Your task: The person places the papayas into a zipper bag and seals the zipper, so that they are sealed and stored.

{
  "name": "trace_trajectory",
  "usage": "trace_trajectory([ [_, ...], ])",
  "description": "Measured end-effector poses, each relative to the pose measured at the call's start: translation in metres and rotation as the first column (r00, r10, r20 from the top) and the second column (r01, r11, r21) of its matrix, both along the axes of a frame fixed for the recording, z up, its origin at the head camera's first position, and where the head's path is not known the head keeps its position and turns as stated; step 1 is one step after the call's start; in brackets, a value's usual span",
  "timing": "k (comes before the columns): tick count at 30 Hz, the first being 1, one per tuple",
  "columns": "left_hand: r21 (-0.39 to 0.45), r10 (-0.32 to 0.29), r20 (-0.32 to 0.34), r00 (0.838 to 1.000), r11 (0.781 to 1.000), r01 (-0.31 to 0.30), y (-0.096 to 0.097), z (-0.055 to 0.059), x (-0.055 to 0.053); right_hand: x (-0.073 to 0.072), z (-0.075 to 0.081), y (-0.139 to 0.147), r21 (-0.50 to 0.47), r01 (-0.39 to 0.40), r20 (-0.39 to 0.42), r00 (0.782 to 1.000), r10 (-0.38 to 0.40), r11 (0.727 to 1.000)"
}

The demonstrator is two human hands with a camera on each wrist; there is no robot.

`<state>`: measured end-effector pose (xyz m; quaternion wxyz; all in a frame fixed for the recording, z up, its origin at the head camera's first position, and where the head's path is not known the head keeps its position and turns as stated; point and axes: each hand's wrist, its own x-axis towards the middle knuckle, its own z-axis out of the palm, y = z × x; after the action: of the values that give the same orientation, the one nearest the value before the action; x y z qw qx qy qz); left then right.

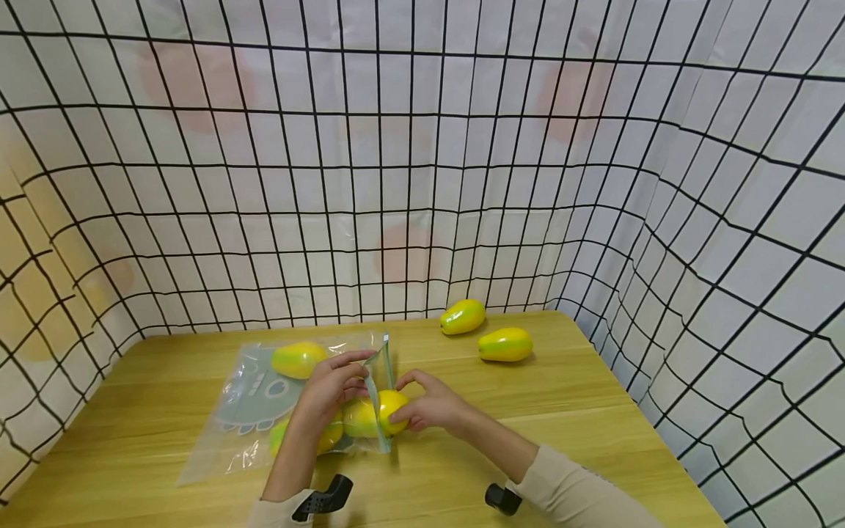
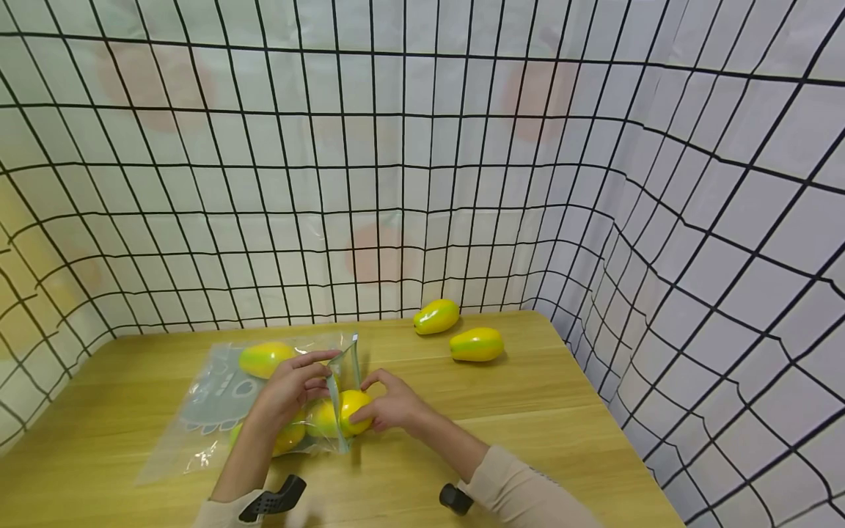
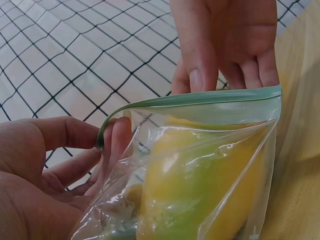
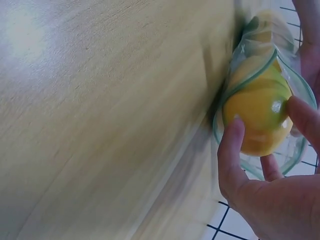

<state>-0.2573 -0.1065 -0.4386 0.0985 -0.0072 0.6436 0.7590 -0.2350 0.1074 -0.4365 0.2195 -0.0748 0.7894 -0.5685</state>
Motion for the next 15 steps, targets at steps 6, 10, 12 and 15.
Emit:
trace_trajectory([
  [6, 0.0, -0.002, -0.003, 1.0, 1.0, 0.002, 0.0, 0.0, 0.0, -0.002, -0.006, -0.006, 0.011, 0.005, 0.003, 1.0, -0.005, 1.0],
  [10, 0.002, -0.007, 0.0, 1.0, 1.0, 0.007, 0.0, 0.001, 0.001, -0.003, -0.008, -0.009, -0.017, 0.009, 0.036, 0.999, -0.009, 1.0],
  [12, 0.002, -0.014, -0.001, 1.0, 1.0, 0.014, 0.0, 0.001, 0.001, -0.003, -0.008, -0.01, -0.045, 0.007, 0.047, 0.999, -0.005, 0.999],
  [15, 0.01, -0.028, -0.002, 1.0, 1.0, 0.028, -0.001, 0.001, 0.001, -0.003, -0.007, -0.011, -0.083, 0.006, 0.059, 0.998, -0.001, 0.997],
])
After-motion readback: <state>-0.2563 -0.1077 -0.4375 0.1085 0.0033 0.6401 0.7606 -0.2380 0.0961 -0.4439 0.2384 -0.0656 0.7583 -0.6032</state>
